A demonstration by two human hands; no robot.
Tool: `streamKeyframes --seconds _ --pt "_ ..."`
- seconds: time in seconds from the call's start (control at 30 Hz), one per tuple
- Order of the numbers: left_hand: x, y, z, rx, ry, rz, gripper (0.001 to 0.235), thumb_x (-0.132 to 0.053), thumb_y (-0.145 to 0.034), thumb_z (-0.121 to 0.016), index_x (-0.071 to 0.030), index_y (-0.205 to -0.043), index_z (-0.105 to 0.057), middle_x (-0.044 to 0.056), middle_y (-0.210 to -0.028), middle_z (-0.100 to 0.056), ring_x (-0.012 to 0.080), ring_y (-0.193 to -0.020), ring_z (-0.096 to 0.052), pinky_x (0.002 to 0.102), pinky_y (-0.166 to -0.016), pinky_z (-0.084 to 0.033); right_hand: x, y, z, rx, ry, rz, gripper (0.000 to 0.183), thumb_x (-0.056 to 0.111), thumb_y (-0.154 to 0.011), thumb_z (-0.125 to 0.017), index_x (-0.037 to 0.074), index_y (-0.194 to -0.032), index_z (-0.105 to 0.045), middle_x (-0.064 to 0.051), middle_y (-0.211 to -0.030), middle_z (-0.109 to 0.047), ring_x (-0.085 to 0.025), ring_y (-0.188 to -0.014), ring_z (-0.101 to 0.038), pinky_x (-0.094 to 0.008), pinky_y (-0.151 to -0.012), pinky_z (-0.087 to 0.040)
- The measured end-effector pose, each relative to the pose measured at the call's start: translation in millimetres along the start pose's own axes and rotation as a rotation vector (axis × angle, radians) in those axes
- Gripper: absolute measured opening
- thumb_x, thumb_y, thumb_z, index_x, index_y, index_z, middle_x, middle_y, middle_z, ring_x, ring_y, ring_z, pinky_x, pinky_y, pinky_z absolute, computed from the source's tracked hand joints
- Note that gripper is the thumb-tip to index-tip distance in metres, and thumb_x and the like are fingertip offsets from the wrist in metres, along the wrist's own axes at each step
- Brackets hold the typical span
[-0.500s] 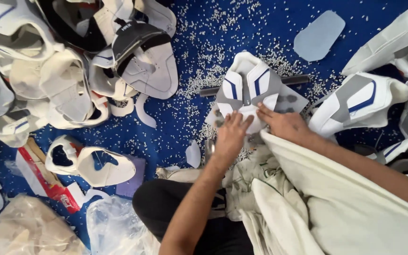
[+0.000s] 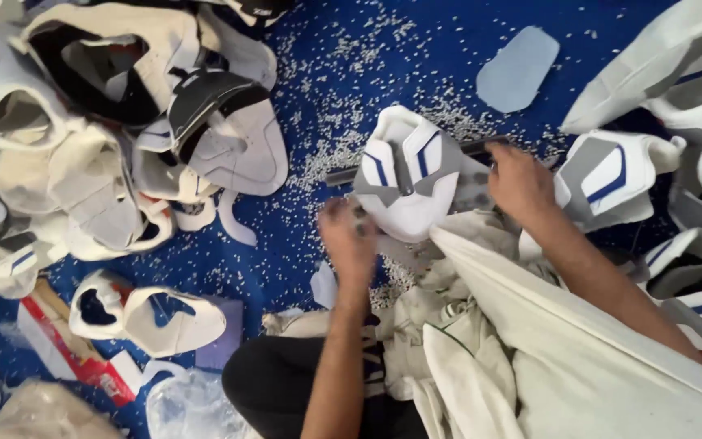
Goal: The person sits on a blue floor mat surrounded by piles of shoe upper components and trims excess material from the edges of each upper using a hand blade. They work one upper at a time, rotating it to trim different edges, then set it aside and pick up the next piece.
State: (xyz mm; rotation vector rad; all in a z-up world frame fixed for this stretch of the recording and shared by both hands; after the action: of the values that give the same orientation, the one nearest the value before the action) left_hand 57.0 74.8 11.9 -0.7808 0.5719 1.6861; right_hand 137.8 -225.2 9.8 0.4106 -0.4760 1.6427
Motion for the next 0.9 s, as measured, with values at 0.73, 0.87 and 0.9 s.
streamKeyframes --seconds 0.73,0.87,0.9 --pt "81.7 -50.8 -50.3 0.092 0.050 0.051 0.049 -0.037 -0.094 -0.080 -0.003 -0.127 -0.070 0.033 -0.155 -0.033 0.0413 -0.115 -0.066 0.040 -0.091 -0.059 -9.6 -12.9 1.3 0.114 0.026 -0.016 0.059 0.006 -0.085 -0.059 0.014 -0.144 -0.063 -0.013 -0.147 -0.059 -0.037 -0.103 -0.067 -0.047 -0.080 -0.054" --pt "63.0 -61.8 -35.5 0.144 -0.039 0.021 0.050 -0.038 -0.089 -0.083 -0.007 -0.125 -0.072 0.027 -0.153 -0.039 0.0398 -0.112 -0.070 0.040 -0.096 -0.058 -20.2 -3.7 -5.7 0.141 -0.029 -0.042 0.044 0.006 -0.092 -0.057 0.015 -0.134 -0.068 -0.008 -0.138 -0.067 -0.037 -0.107 -0.067 -0.045 -0.088 -0.054" --pt "44.7 -68.3 -27.0 0.273 0.137 0.227 0.052 -0.036 -0.085 -0.079 -0.003 -0.124 -0.067 0.029 -0.155 -0.036 0.0344 -0.101 -0.076 0.037 -0.087 -0.062 -28.1 -3.6 -7.8 0.122 -0.059 -0.032 0.044 0.004 -0.094 -0.057 0.015 -0.135 -0.068 -0.009 -0.138 -0.068 -0.036 -0.108 -0.068 -0.044 -0.089 -0.054"
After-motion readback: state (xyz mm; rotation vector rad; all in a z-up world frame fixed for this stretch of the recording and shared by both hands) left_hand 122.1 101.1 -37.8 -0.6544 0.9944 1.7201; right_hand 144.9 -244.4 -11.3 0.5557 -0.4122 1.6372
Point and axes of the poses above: each hand's wrist, its own y-axis away from the middle knuckle, its own z-axis out of the back of the hand, x = y × z, the point moved 2 cm from there along -y, towards the middle knuckle
